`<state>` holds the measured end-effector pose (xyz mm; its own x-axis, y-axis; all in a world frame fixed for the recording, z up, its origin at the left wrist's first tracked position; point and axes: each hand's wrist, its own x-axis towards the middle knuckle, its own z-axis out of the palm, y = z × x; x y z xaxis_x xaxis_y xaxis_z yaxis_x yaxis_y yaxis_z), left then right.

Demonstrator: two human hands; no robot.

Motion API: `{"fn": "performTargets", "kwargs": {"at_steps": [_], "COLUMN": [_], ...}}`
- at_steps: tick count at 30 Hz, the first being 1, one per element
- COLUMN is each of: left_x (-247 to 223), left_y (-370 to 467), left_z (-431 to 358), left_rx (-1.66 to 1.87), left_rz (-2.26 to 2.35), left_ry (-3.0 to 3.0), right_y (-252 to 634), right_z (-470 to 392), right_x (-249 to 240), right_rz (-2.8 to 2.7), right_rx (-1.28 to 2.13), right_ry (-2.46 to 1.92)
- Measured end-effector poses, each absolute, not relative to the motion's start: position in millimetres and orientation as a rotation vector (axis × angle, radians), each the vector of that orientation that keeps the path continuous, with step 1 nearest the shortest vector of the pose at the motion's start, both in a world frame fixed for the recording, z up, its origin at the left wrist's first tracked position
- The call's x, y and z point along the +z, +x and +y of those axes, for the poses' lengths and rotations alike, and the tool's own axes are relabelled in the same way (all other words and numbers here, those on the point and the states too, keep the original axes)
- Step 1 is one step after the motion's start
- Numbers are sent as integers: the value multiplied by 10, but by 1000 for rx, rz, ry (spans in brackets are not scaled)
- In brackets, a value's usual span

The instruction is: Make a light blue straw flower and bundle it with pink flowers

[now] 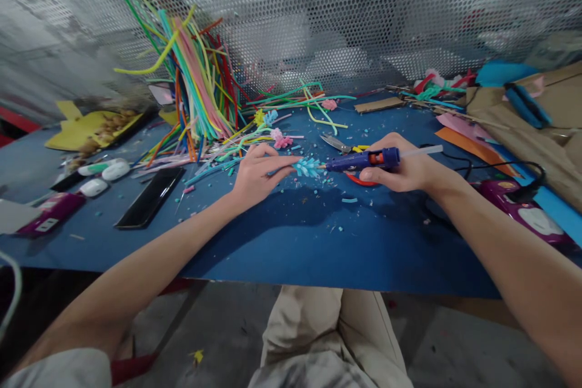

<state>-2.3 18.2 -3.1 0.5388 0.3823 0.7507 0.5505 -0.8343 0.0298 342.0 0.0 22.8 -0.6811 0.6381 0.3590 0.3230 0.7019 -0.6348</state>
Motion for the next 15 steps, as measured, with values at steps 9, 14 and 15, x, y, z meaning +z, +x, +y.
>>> {"fn": "performTargets", "kwargs": {"at_steps": [9, 14, 15], "left_x": [-47, -58, -62], "left_y": [-21, -24, -25], "left_z": [175, 183, 185], "left_rx": [-1185, -1189, -1188], "left_rz": [-836, -852, -858], "left_ry": [-2569, -2562, -2562], "right_y": [3407, 3423, 3432], "right_z": [-37, -25, -22], "right_x": [229, 230, 238], "right_rz": [-2312, -2330, -2346], "right_rx": [718, 742, 743], "right_ry": [-778, -797, -809]}}
